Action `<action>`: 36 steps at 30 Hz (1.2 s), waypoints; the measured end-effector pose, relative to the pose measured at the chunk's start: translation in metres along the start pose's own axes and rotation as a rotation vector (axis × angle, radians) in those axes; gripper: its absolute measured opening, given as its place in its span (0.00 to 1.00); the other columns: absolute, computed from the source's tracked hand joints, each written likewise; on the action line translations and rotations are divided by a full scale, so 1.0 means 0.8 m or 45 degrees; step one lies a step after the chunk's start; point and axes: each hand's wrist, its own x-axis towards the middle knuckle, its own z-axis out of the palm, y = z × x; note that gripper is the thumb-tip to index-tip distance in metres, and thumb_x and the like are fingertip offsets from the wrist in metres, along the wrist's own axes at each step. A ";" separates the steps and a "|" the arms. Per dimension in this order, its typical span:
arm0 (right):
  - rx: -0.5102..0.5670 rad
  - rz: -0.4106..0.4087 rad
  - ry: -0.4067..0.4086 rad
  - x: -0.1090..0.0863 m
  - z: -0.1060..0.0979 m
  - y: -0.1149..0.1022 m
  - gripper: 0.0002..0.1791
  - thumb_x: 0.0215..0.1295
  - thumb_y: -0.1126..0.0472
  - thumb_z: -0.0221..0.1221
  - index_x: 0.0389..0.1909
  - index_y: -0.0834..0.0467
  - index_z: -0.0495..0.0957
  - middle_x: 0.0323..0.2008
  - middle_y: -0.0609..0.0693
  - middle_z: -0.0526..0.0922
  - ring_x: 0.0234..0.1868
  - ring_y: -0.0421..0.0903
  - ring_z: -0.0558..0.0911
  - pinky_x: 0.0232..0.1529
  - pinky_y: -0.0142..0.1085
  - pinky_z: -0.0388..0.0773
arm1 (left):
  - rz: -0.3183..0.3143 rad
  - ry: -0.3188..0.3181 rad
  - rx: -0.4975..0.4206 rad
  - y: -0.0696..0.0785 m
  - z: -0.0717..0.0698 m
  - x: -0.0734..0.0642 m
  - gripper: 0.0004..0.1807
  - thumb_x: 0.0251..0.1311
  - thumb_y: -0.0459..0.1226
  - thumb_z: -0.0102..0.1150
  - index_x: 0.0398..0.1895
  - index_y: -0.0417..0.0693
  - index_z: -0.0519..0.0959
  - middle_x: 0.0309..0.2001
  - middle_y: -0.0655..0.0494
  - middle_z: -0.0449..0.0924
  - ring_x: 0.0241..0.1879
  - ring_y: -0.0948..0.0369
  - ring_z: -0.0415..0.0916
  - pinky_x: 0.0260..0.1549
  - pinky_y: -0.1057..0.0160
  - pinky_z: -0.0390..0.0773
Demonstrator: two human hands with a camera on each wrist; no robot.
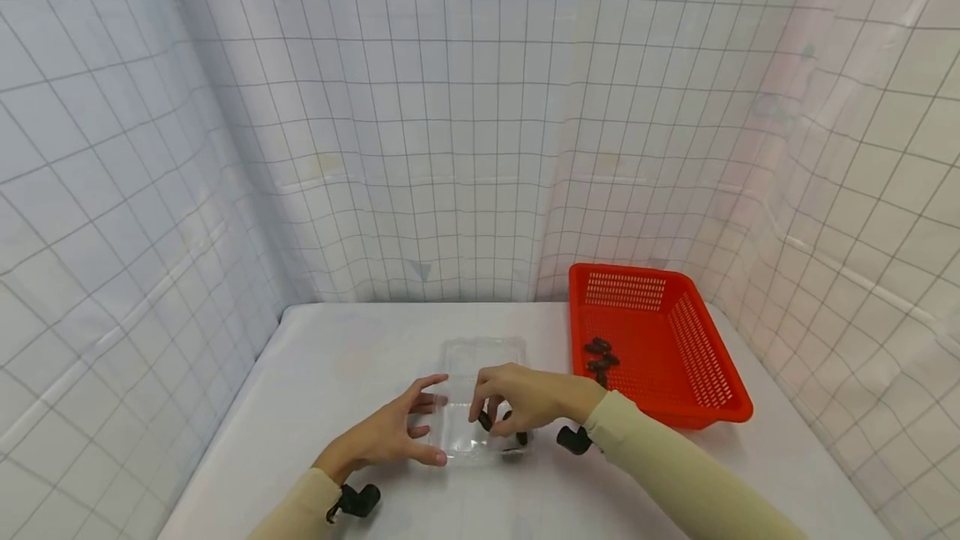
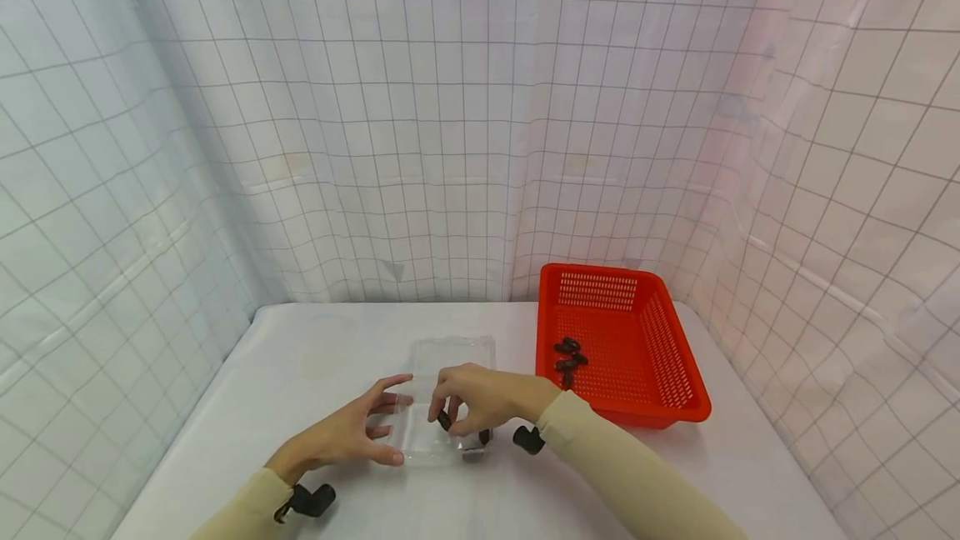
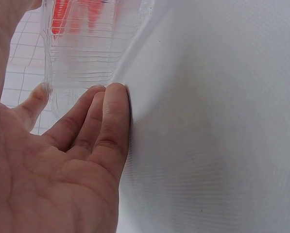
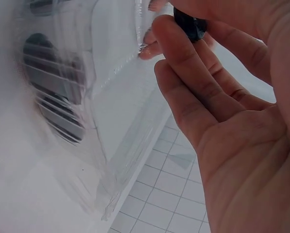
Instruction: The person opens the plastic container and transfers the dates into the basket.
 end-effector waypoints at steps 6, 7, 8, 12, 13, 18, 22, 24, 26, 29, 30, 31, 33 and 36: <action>-0.029 -0.034 0.058 -0.009 -0.003 0.002 0.15 0.77 0.63 0.77 0.61 0.56 0.92 0.55 0.45 0.86 0.49 0.27 0.90 0.62 0.39 0.94 | 0.005 -0.003 0.000 0.001 0.000 0.000 0.69 0.63 0.42 0.91 0.97 0.58 0.50 0.89 0.37 0.67 0.90 0.34 0.62 0.81 0.43 0.81; -0.024 -0.035 0.067 -0.011 -0.004 0.001 0.15 0.77 0.63 0.77 0.61 0.56 0.91 0.55 0.46 0.86 0.49 0.27 0.90 0.61 0.39 0.95 | 0.007 -0.004 -0.001 0.002 0.000 0.000 0.69 0.63 0.42 0.91 0.97 0.58 0.50 0.89 0.37 0.67 0.90 0.34 0.62 0.81 0.43 0.81; -0.021 -0.037 0.075 -0.013 -0.004 0.001 0.15 0.78 0.62 0.77 0.61 0.56 0.91 0.55 0.46 0.86 0.49 0.27 0.90 0.60 0.39 0.95 | 0.008 -0.005 -0.002 0.002 0.000 0.001 0.69 0.63 0.42 0.91 0.97 0.57 0.49 0.89 0.37 0.67 0.90 0.34 0.62 0.81 0.43 0.81; -0.001 -0.047 0.101 -0.018 -0.005 0.002 0.15 0.79 0.61 0.76 0.62 0.56 0.91 0.56 0.46 0.87 0.49 0.26 0.90 0.59 0.42 0.96 | 0.005 -0.010 -0.012 0.002 0.001 0.000 0.69 0.63 0.42 0.91 0.97 0.56 0.49 0.89 0.36 0.67 0.90 0.34 0.62 0.81 0.43 0.81; 0.004 -0.049 0.109 -0.019 -0.005 0.002 0.15 0.79 0.60 0.76 0.62 0.56 0.91 0.56 0.46 0.87 0.49 0.26 0.90 0.60 0.42 0.96 | 0.004 -0.010 -0.014 0.002 0.001 0.000 0.69 0.63 0.42 0.91 0.97 0.56 0.49 0.89 0.36 0.67 0.90 0.34 0.62 0.81 0.42 0.80; -0.048 -0.077 0.175 -0.026 -0.006 0.002 0.14 0.79 0.58 0.77 0.61 0.53 0.92 0.55 0.45 0.87 0.48 0.25 0.88 0.63 0.43 0.94 | 0.004 -0.009 0.002 0.003 0.001 0.001 0.69 0.63 0.42 0.91 0.97 0.57 0.49 0.89 0.37 0.67 0.90 0.35 0.62 0.82 0.40 0.80; -0.093 -0.105 0.233 -0.033 -0.007 0.003 0.13 0.78 0.56 0.78 0.59 0.51 0.93 0.54 0.44 0.88 0.49 0.27 0.88 0.61 0.42 0.94 | -0.001 -0.006 0.011 0.003 0.001 0.001 0.69 0.63 0.43 0.91 0.97 0.58 0.50 0.89 0.38 0.67 0.90 0.35 0.63 0.82 0.39 0.80; -0.095 -0.115 0.259 -0.037 -0.009 0.003 0.13 0.78 0.56 0.78 0.58 0.49 0.93 0.53 0.44 0.88 0.49 0.32 0.90 0.59 0.41 0.95 | -0.004 -0.001 0.010 0.003 0.001 0.000 0.69 0.63 0.43 0.91 0.97 0.58 0.50 0.89 0.38 0.67 0.90 0.35 0.63 0.82 0.39 0.80; -0.094 -0.127 0.284 -0.042 -0.011 0.002 0.13 0.77 0.57 0.79 0.58 0.48 0.93 0.53 0.44 0.88 0.50 0.38 0.92 0.58 0.41 0.95 | -0.006 0.004 0.010 0.002 0.001 0.000 0.69 0.62 0.43 0.92 0.97 0.59 0.50 0.89 0.38 0.67 0.89 0.35 0.63 0.82 0.39 0.80; -0.102 -0.139 0.309 -0.048 -0.012 0.003 0.12 0.78 0.56 0.78 0.57 0.48 0.92 0.52 0.44 0.89 0.49 0.45 0.93 0.57 0.41 0.95 | -0.007 0.005 0.009 0.002 0.002 0.000 0.70 0.62 0.43 0.92 0.97 0.59 0.50 0.89 0.38 0.67 0.89 0.35 0.64 0.82 0.39 0.80; -0.101 -0.144 0.314 -0.049 -0.012 0.003 0.12 0.78 0.56 0.78 0.57 0.48 0.92 0.52 0.45 0.89 0.49 0.47 0.93 0.58 0.41 0.95 | -0.007 0.004 0.010 0.001 0.002 0.000 0.70 0.62 0.43 0.92 0.97 0.59 0.50 0.89 0.38 0.67 0.89 0.35 0.64 0.82 0.39 0.80; -0.102 -0.146 0.319 -0.051 -0.013 0.004 0.11 0.78 0.55 0.78 0.57 0.48 0.92 0.52 0.45 0.89 0.49 0.48 0.93 0.58 0.42 0.95 | -0.006 0.004 0.011 0.001 0.002 0.000 0.70 0.62 0.43 0.92 0.97 0.59 0.50 0.89 0.38 0.67 0.89 0.35 0.64 0.82 0.39 0.80; -0.105 -0.147 0.330 -0.055 -0.013 0.006 0.11 0.78 0.55 0.78 0.56 0.48 0.92 0.51 0.44 0.89 0.48 0.49 0.93 0.58 0.42 0.95 | -0.003 0.005 0.013 0.001 0.002 0.000 0.70 0.62 0.43 0.92 0.97 0.58 0.50 0.89 0.38 0.68 0.89 0.35 0.64 0.82 0.39 0.80; -0.111 -0.146 0.354 -0.060 -0.014 0.010 0.11 0.77 0.55 0.79 0.55 0.48 0.91 0.51 0.44 0.89 0.47 0.46 0.93 0.58 0.38 0.94 | 0.004 0.008 0.020 0.000 0.001 0.000 0.70 0.61 0.44 0.92 0.97 0.58 0.50 0.88 0.38 0.68 0.89 0.35 0.64 0.81 0.40 0.80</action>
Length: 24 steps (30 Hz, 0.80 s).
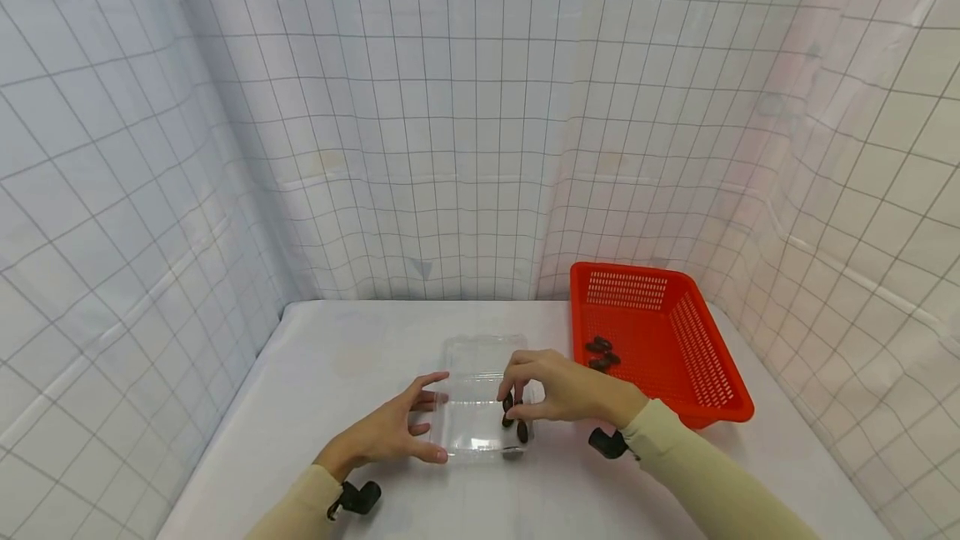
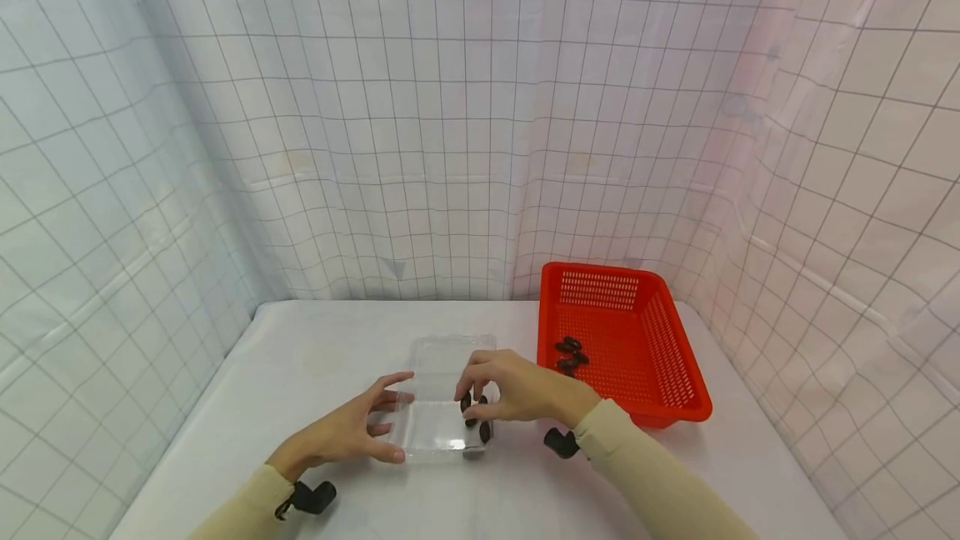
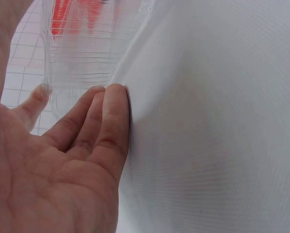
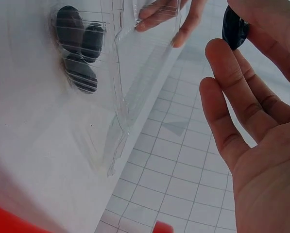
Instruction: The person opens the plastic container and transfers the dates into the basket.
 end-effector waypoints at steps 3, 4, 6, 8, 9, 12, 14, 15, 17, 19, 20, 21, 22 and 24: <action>-0.014 -0.011 0.031 -0.005 -0.003 0.003 0.11 0.76 0.56 0.80 0.54 0.48 0.91 0.50 0.43 0.89 0.47 0.43 0.92 0.56 0.32 0.92 | 0.007 -0.004 0.002 -0.001 0.000 0.000 0.70 0.61 0.44 0.92 0.97 0.58 0.50 0.88 0.39 0.68 0.89 0.35 0.63 0.81 0.42 0.80; -0.017 -0.016 0.042 -0.007 -0.005 0.003 0.11 0.76 0.57 0.80 0.53 0.48 0.91 0.50 0.43 0.89 0.47 0.42 0.92 0.56 0.31 0.91 | 0.008 -0.005 0.002 -0.001 0.000 0.000 0.70 0.61 0.44 0.92 0.97 0.58 0.50 0.88 0.39 0.68 0.89 0.35 0.63 0.81 0.42 0.81; -0.025 -0.030 0.063 -0.011 -0.008 0.004 0.11 0.76 0.57 0.80 0.53 0.49 0.90 0.50 0.43 0.89 0.47 0.41 0.91 0.55 0.30 0.91 | 0.009 -0.006 0.000 -0.001 -0.001 0.000 0.70 0.61 0.44 0.92 0.97 0.58 0.50 0.88 0.39 0.68 0.89 0.35 0.63 0.81 0.43 0.81; -0.027 -0.029 0.077 -0.014 -0.012 0.004 0.11 0.76 0.57 0.79 0.53 0.50 0.90 0.50 0.43 0.89 0.47 0.43 0.92 0.55 0.30 0.91 | 0.008 -0.007 -0.001 -0.001 -0.001 0.000 0.70 0.61 0.44 0.92 0.97 0.57 0.50 0.88 0.39 0.68 0.89 0.35 0.62 0.81 0.44 0.81; -0.029 -0.026 0.083 -0.016 -0.014 0.005 0.11 0.76 0.58 0.79 0.54 0.50 0.90 0.50 0.43 0.89 0.47 0.43 0.92 0.55 0.31 0.91 | 0.007 -0.007 -0.002 -0.002 -0.001 0.000 0.70 0.61 0.44 0.92 0.97 0.58 0.50 0.88 0.39 0.68 0.89 0.35 0.62 0.81 0.44 0.81; -0.040 0.009 0.094 -0.022 -0.019 0.006 0.12 0.76 0.58 0.79 0.54 0.50 0.90 0.51 0.43 0.89 0.48 0.42 0.91 0.55 0.32 0.91 | 0.002 -0.011 -0.004 -0.002 -0.001 0.000 0.70 0.62 0.43 0.92 0.98 0.58 0.49 0.89 0.39 0.67 0.89 0.35 0.62 0.81 0.43 0.81; -0.046 0.042 0.102 -0.026 -0.022 0.007 0.12 0.75 0.58 0.79 0.54 0.50 0.90 0.51 0.42 0.90 0.49 0.40 0.91 0.56 0.32 0.92 | 0.000 -0.013 -0.005 -0.002 -0.001 0.000 0.70 0.63 0.43 0.91 0.98 0.58 0.49 0.89 0.39 0.67 0.90 0.35 0.62 0.81 0.42 0.81; -0.048 0.061 0.108 -0.028 -0.024 0.007 0.12 0.75 0.58 0.79 0.54 0.49 0.90 0.51 0.41 0.90 0.49 0.40 0.91 0.56 0.32 0.92 | -0.001 -0.015 -0.005 -0.002 -0.001 0.000 0.70 0.63 0.43 0.91 0.98 0.58 0.49 0.89 0.39 0.67 0.90 0.35 0.62 0.81 0.42 0.81; -0.052 0.094 0.119 -0.032 -0.027 0.008 0.12 0.75 0.58 0.79 0.54 0.48 0.90 0.52 0.40 0.90 0.50 0.38 0.90 0.57 0.34 0.92 | -0.003 -0.016 -0.005 -0.003 -0.002 0.000 0.70 0.63 0.43 0.91 0.98 0.59 0.49 0.89 0.39 0.67 0.90 0.35 0.62 0.81 0.43 0.81; -0.054 0.119 0.127 -0.037 -0.030 0.010 0.12 0.76 0.58 0.79 0.54 0.47 0.90 0.51 0.39 0.90 0.50 0.36 0.90 0.57 0.36 0.93 | -0.003 -0.015 -0.005 -0.003 -0.002 0.001 0.70 0.63 0.43 0.91 0.98 0.59 0.49 0.89 0.39 0.67 0.90 0.35 0.62 0.81 0.43 0.81; -0.056 0.131 0.131 -0.039 -0.032 0.011 0.12 0.76 0.58 0.79 0.54 0.46 0.90 0.51 0.38 0.90 0.50 0.36 0.90 0.57 0.37 0.93 | -0.002 -0.016 -0.003 -0.003 -0.002 0.001 0.70 0.63 0.43 0.91 0.98 0.59 0.49 0.89 0.39 0.67 0.90 0.35 0.62 0.81 0.43 0.81; -0.060 0.144 0.136 -0.041 -0.034 0.013 0.12 0.76 0.58 0.79 0.54 0.45 0.90 0.51 0.37 0.90 0.50 0.35 0.89 0.57 0.37 0.92 | -0.003 -0.015 -0.004 -0.003 -0.002 0.001 0.70 0.63 0.43 0.91 0.98 0.59 0.49 0.89 0.39 0.67 0.90 0.35 0.62 0.81 0.44 0.81; -0.067 0.149 0.142 -0.044 -0.036 0.015 0.12 0.76 0.58 0.78 0.55 0.45 0.90 0.52 0.36 0.90 0.50 0.35 0.89 0.57 0.38 0.92 | -0.002 -0.014 -0.005 -0.002 -0.002 0.001 0.70 0.63 0.43 0.91 0.98 0.59 0.49 0.89 0.39 0.67 0.90 0.35 0.62 0.81 0.44 0.81; -0.084 0.156 0.158 -0.048 -0.039 0.019 0.12 0.76 0.58 0.78 0.55 0.43 0.90 0.52 0.35 0.90 0.50 0.34 0.89 0.57 0.38 0.91 | 0.002 -0.012 -0.003 -0.001 -0.003 0.001 0.70 0.62 0.43 0.91 0.98 0.59 0.49 0.89 0.39 0.67 0.90 0.34 0.61 0.81 0.44 0.82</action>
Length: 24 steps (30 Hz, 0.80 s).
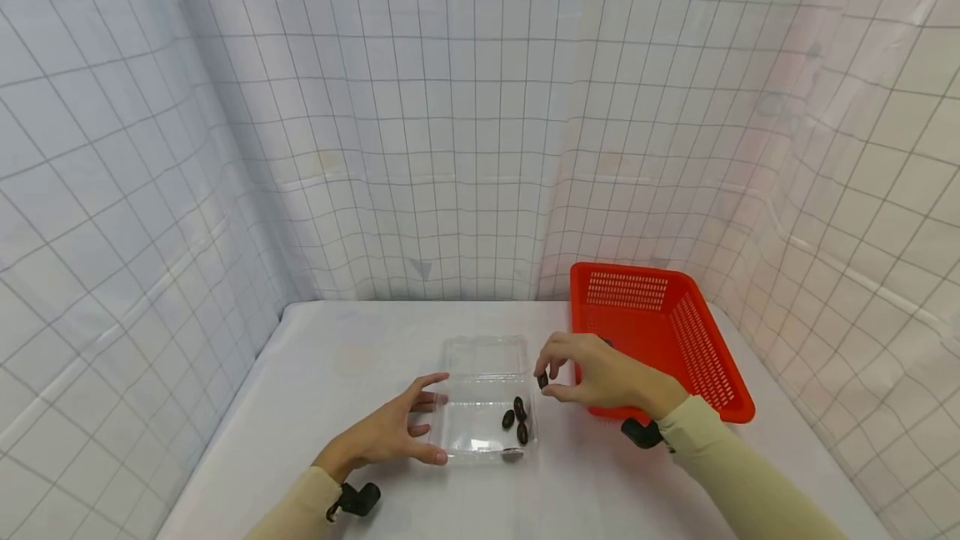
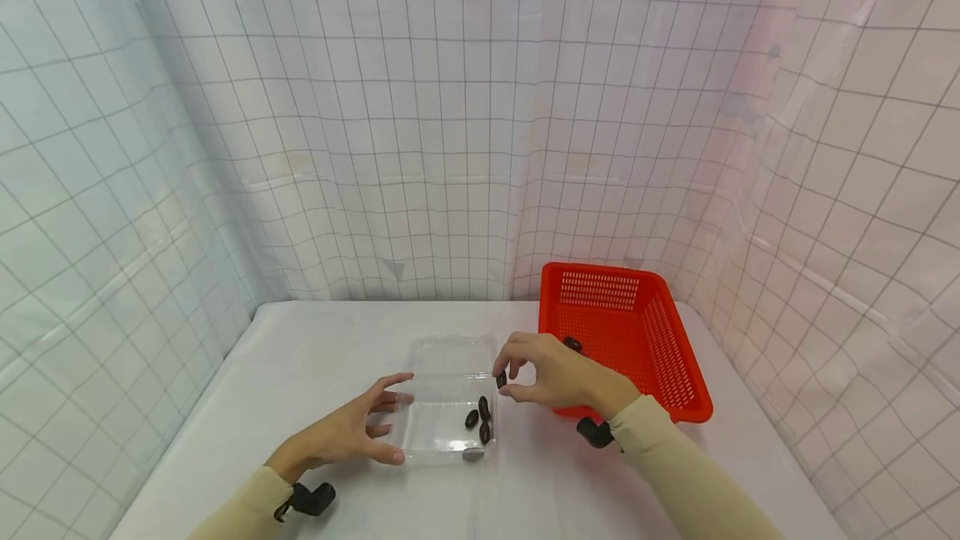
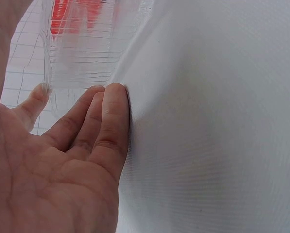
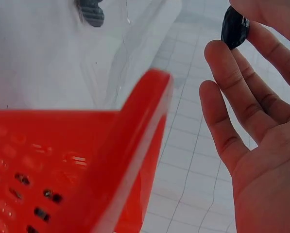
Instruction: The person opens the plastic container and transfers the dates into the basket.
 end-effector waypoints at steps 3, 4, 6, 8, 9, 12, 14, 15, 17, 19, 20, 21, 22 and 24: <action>-0.021 0.011 0.021 -0.004 -0.006 0.006 0.14 0.76 0.57 0.78 0.56 0.41 0.90 0.52 0.34 0.90 0.50 0.34 0.89 0.55 0.38 0.92 | 0.003 0.003 0.002 0.001 0.000 0.000 0.70 0.62 0.43 0.92 0.98 0.59 0.49 0.89 0.39 0.67 0.90 0.34 0.61 0.80 0.45 0.82; -0.025 0.010 0.029 -0.005 -0.007 0.009 0.14 0.76 0.57 0.78 0.56 0.40 0.90 0.52 0.34 0.90 0.49 0.35 0.89 0.53 0.39 0.92 | 0.003 0.003 0.002 0.001 0.000 0.000 0.70 0.62 0.43 0.92 0.98 0.59 0.49 0.89 0.39 0.67 0.90 0.34 0.61 0.80 0.45 0.82; -0.023 0.018 0.038 -0.007 -0.011 0.012 0.14 0.75 0.57 0.79 0.55 0.40 0.90 0.52 0.34 0.91 0.49 0.37 0.90 0.50 0.40 0.94 | 0.002 0.003 0.002 0.001 0.000 0.000 0.70 0.62 0.43 0.92 0.98 0.58 0.49 0.89 0.39 0.67 0.90 0.34 0.62 0.80 0.45 0.82; -0.022 0.029 0.047 -0.009 -0.015 0.015 0.14 0.75 0.58 0.79 0.54 0.39 0.90 0.51 0.34 0.91 0.49 0.39 0.91 0.49 0.41 0.94 | -0.002 0.002 0.000 0.001 0.000 0.000 0.70 0.62 0.43 0.91 0.98 0.58 0.49 0.89 0.39 0.67 0.90 0.34 0.62 0.80 0.44 0.82; -0.018 0.035 0.048 -0.011 -0.017 0.017 0.14 0.75 0.58 0.79 0.54 0.40 0.90 0.51 0.35 0.91 0.48 0.40 0.90 0.48 0.42 0.95 | -0.004 0.002 -0.002 0.001 0.000 0.000 0.70 0.62 0.43 0.91 0.98 0.58 0.49 0.89 0.39 0.67 0.90 0.34 0.62 0.81 0.44 0.81; -0.006 0.052 0.049 -0.014 -0.023 0.021 0.14 0.75 0.59 0.78 0.54 0.40 0.90 0.51 0.35 0.91 0.48 0.42 0.90 0.49 0.40 0.95 | -0.011 0.004 -0.007 0.001 0.001 0.000 0.70 0.62 0.43 0.92 0.98 0.58 0.49 0.89 0.39 0.67 0.90 0.34 0.62 0.81 0.42 0.81; 0.003 0.065 0.051 -0.017 -0.027 0.024 0.14 0.76 0.60 0.78 0.54 0.41 0.90 0.51 0.35 0.90 0.47 0.41 0.89 0.49 0.38 0.94 | -0.014 0.004 -0.009 0.001 0.001 0.000 0.70 0.62 0.43 0.92 0.98 0.58 0.50 0.89 0.39 0.67 0.90 0.34 0.62 0.81 0.42 0.81; 0.009 0.070 0.053 -0.018 -0.029 0.026 0.14 0.76 0.61 0.78 0.54 0.41 0.90 0.51 0.35 0.90 0.47 0.40 0.88 0.49 0.36 0.94 | -0.015 0.004 -0.010 0.001 0.001 0.000 0.70 0.62 0.43 0.92 0.98 0.58 0.50 0.89 0.39 0.67 0.90 0.34 0.62 0.81 0.42 0.81; 0.011 0.075 0.065 -0.020 -0.034 0.030 0.15 0.75 0.62 0.79 0.54 0.42 0.90 0.50 0.36 0.90 0.45 0.37 0.87 0.48 0.35 0.93 | -0.016 0.004 -0.011 0.002 0.001 0.000 0.70 0.62 0.43 0.92 0.98 0.58 0.50 0.89 0.39 0.67 0.90 0.34 0.62 0.81 0.42 0.81; 0.008 0.086 0.076 -0.023 -0.039 0.035 0.16 0.74 0.63 0.79 0.55 0.42 0.89 0.48 0.37 0.90 0.42 0.36 0.85 0.46 0.35 0.92 | -0.014 0.003 -0.010 0.002 0.001 -0.001 0.70 0.62 0.43 0.92 0.98 0.58 0.49 0.89 0.39 0.67 0.90 0.34 0.62 0.81 0.43 0.81; 0.003 0.086 0.084 -0.024 -0.041 0.038 0.16 0.74 0.64 0.79 0.55 0.43 0.90 0.48 0.37 0.90 0.41 0.36 0.85 0.45 0.36 0.92 | -0.012 0.002 -0.010 0.002 0.000 -0.001 0.70 0.62 0.43 0.92 0.98 0.58 0.49 0.89 0.39 0.67 0.90 0.34 0.62 0.81 0.43 0.81; -0.007 0.086 0.090 -0.025 -0.043 0.041 0.17 0.74 0.64 0.79 0.56 0.44 0.90 0.47 0.37 0.90 0.40 0.36 0.85 0.45 0.36 0.92 | -0.009 0.001 -0.009 0.003 0.000 -0.001 0.70 0.62 0.43 0.92 0.98 0.58 0.49 0.89 0.39 0.67 0.90 0.34 0.62 0.81 0.44 0.81; -0.016 0.092 0.095 -0.027 -0.045 0.044 0.16 0.73 0.64 0.79 0.56 0.45 0.90 0.47 0.37 0.90 0.40 0.37 0.86 0.45 0.37 0.92 | -0.008 0.000 -0.009 0.003 0.000 -0.001 0.70 0.62 0.44 0.92 0.98 0.58 0.49 0.89 0.39 0.67 0.90 0.34 0.62 0.81 0.44 0.81; -0.040 0.110 0.103 -0.029 -0.048 0.050 0.16 0.73 0.65 0.80 0.56 0.46 0.91 0.47 0.37 0.90 0.41 0.40 0.87 0.46 0.36 0.91 | -0.003 -0.002 -0.009 0.002 0.000 -0.001 0.70 0.62 0.44 0.92 0.98 0.58 0.49 0.89 0.39 0.67 0.90 0.35 0.62 0.81 0.44 0.81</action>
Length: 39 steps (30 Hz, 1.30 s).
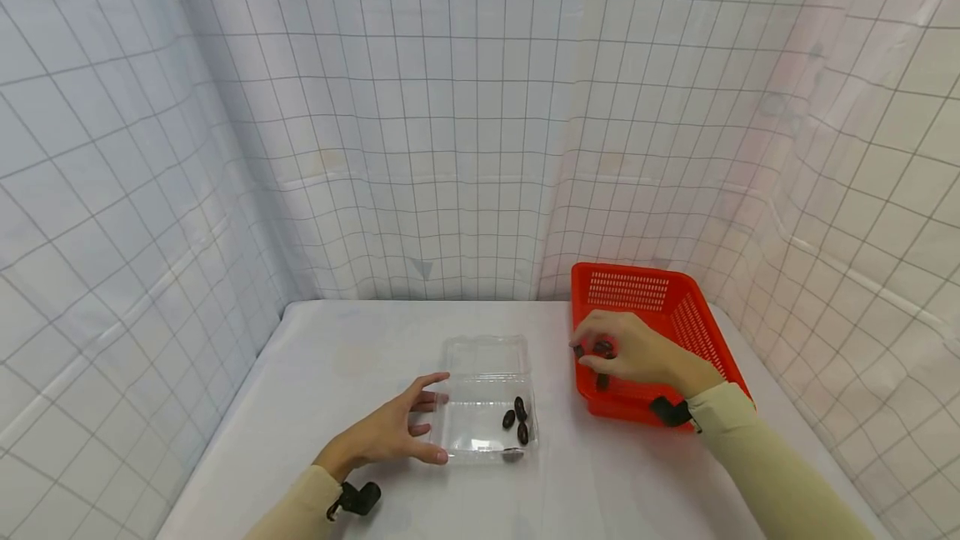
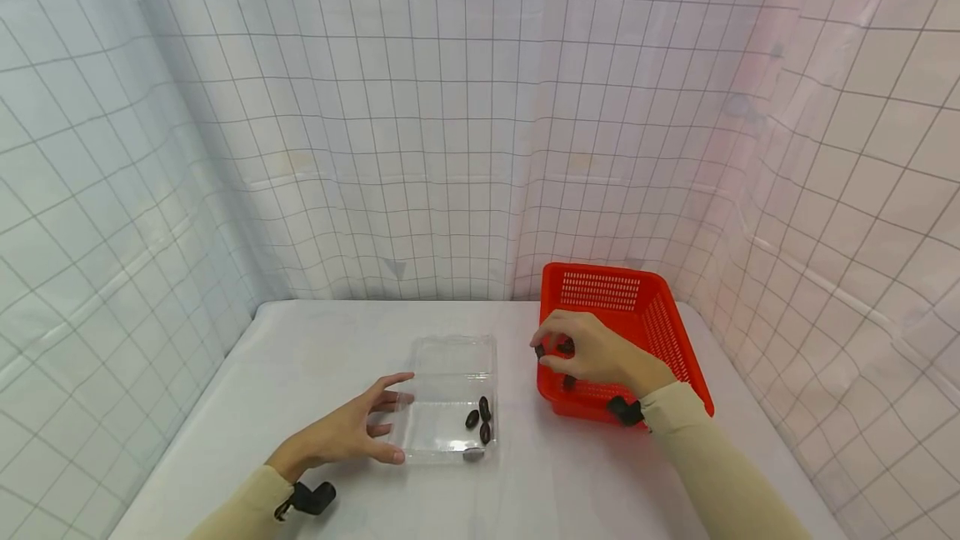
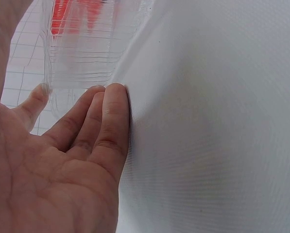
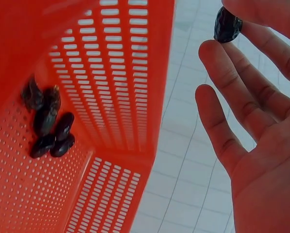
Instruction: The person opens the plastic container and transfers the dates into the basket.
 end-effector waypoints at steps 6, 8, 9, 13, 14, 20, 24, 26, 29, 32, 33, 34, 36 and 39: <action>-0.047 0.079 0.005 -0.004 -0.009 0.015 0.17 0.72 0.64 0.80 0.57 0.47 0.92 0.51 0.35 0.91 0.48 0.44 0.90 0.53 0.35 0.91 | 0.003 0.005 -0.002 -0.001 0.001 0.000 0.70 0.62 0.44 0.92 0.98 0.58 0.49 0.88 0.39 0.67 0.89 0.35 0.62 0.81 0.44 0.81; -0.047 0.109 0.000 -0.005 -0.012 0.019 0.17 0.72 0.64 0.80 0.57 0.46 0.92 0.51 0.35 0.91 0.50 0.42 0.89 0.55 0.35 0.91 | 0.003 0.007 -0.002 -0.001 0.001 -0.001 0.70 0.61 0.44 0.92 0.98 0.58 0.49 0.88 0.39 0.67 0.89 0.35 0.62 0.81 0.44 0.81; -0.049 0.119 -0.001 -0.006 -0.014 0.021 0.17 0.72 0.65 0.80 0.57 0.46 0.92 0.51 0.35 0.92 0.50 0.41 0.89 0.55 0.36 0.91 | 0.004 0.008 -0.003 -0.001 0.001 -0.001 0.70 0.61 0.44 0.92 0.98 0.58 0.49 0.88 0.39 0.67 0.89 0.35 0.62 0.81 0.44 0.81; -0.052 0.167 -0.010 -0.008 -0.021 0.030 0.17 0.73 0.66 0.79 0.57 0.47 0.91 0.51 0.36 0.92 0.51 0.41 0.89 0.58 0.41 0.93 | 0.005 0.008 -0.003 -0.002 0.001 -0.001 0.70 0.62 0.44 0.92 0.98 0.58 0.49 0.88 0.39 0.67 0.90 0.35 0.62 0.81 0.44 0.81; -0.055 0.178 -0.014 -0.009 -0.022 0.033 0.17 0.73 0.66 0.78 0.58 0.47 0.91 0.51 0.37 0.92 0.52 0.42 0.90 0.58 0.41 0.93 | 0.005 0.007 -0.005 -0.002 0.001 -0.001 0.70 0.62 0.44 0.92 0.98 0.58 0.49 0.88 0.39 0.67 0.90 0.35 0.62 0.81 0.44 0.81; -0.071 0.243 -0.032 -0.013 -0.030 0.049 0.18 0.73 0.66 0.78 0.59 0.49 0.91 0.53 0.42 0.94 0.53 0.48 0.91 0.59 0.46 0.94 | 0.004 0.009 -0.008 -0.003 0.001 0.000 0.70 0.61 0.43 0.92 0.98 0.58 0.49 0.88 0.39 0.68 0.90 0.35 0.62 0.82 0.43 0.80; -0.087 0.297 -0.055 -0.016 -0.035 0.059 0.17 0.74 0.66 0.77 0.59 0.48 0.91 0.54 0.42 0.94 0.54 0.45 0.90 0.59 0.47 0.94 | 0.003 0.015 -0.006 -0.003 0.002 0.000 0.70 0.61 0.43 0.92 0.97 0.58 0.50 0.88 0.39 0.68 0.89 0.35 0.62 0.82 0.43 0.80; -0.093 0.325 -0.071 -0.017 -0.036 0.063 0.17 0.74 0.66 0.77 0.60 0.50 0.91 0.55 0.42 0.94 0.55 0.44 0.90 0.60 0.46 0.94 | 0.006 0.014 -0.006 -0.003 0.002 0.000 0.70 0.61 0.43 0.92 0.97 0.58 0.50 0.88 0.39 0.68 0.89 0.35 0.62 0.82 0.43 0.80; -0.099 0.344 -0.093 -0.020 -0.038 0.071 0.17 0.74 0.65 0.77 0.61 0.53 0.91 0.55 0.43 0.94 0.56 0.45 0.90 0.61 0.46 0.94 | 0.010 0.012 -0.003 -0.004 0.002 0.001 0.70 0.61 0.43 0.92 0.97 0.58 0.50 0.88 0.39 0.68 0.89 0.35 0.62 0.81 0.44 0.81; -0.108 0.351 -0.104 -0.022 -0.039 0.078 0.17 0.74 0.64 0.77 0.60 0.52 0.92 0.56 0.44 0.94 0.57 0.46 0.90 0.61 0.47 0.93 | 0.011 0.010 -0.005 -0.005 0.002 0.002 0.70 0.62 0.42 0.92 0.98 0.58 0.50 0.88 0.39 0.68 0.90 0.35 0.62 0.81 0.45 0.81; -0.108 0.353 -0.108 -0.023 -0.040 0.079 0.16 0.74 0.64 0.77 0.60 0.52 0.92 0.56 0.44 0.94 0.57 0.47 0.90 0.62 0.48 0.92 | 0.011 0.009 -0.007 -0.005 0.002 0.002 0.70 0.62 0.42 0.92 0.98 0.58 0.50 0.88 0.39 0.67 0.90 0.35 0.62 0.81 0.45 0.81; -0.108 0.355 -0.110 -0.024 -0.040 0.080 0.16 0.74 0.64 0.77 0.60 0.52 0.93 0.57 0.44 0.94 0.58 0.48 0.89 0.62 0.49 0.92 | 0.011 0.009 -0.009 -0.005 0.001 0.002 0.70 0.62 0.42 0.92 0.98 0.58 0.50 0.88 0.39 0.67 0.90 0.35 0.62 0.81 0.45 0.81; -0.114 0.358 -0.114 -0.024 -0.041 0.081 0.16 0.73 0.64 0.77 0.59 0.53 0.93 0.57 0.44 0.94 0.59 0.49 0.88 0.63 0.52 0.91 | 0.009 0.009 -0.013 -0.005 0.001 0.002 0.70 0.62 0.42 0.92 0.98 0.59 0.49 0.88 0.39 0.67 0.90 0.35 0.62 0.82 0.45 0.81; -0.100 0.364 -0.121 -0.025 -0.041 0.081 0.16 0.73 0.64 0.77 0.59 0.52 0.94 0.57 0.45 0.94 0.59 0.51 0.88 0.64 0.57 0.91 | 0.006 0.010 -0.014 -0.005 0.000 0.001 0.70 0.61 0.42 0.92 0.98 0.59 0.49 0.88 0.39 0.67 0.90 0.36 0.62 0.82 0.45 0.80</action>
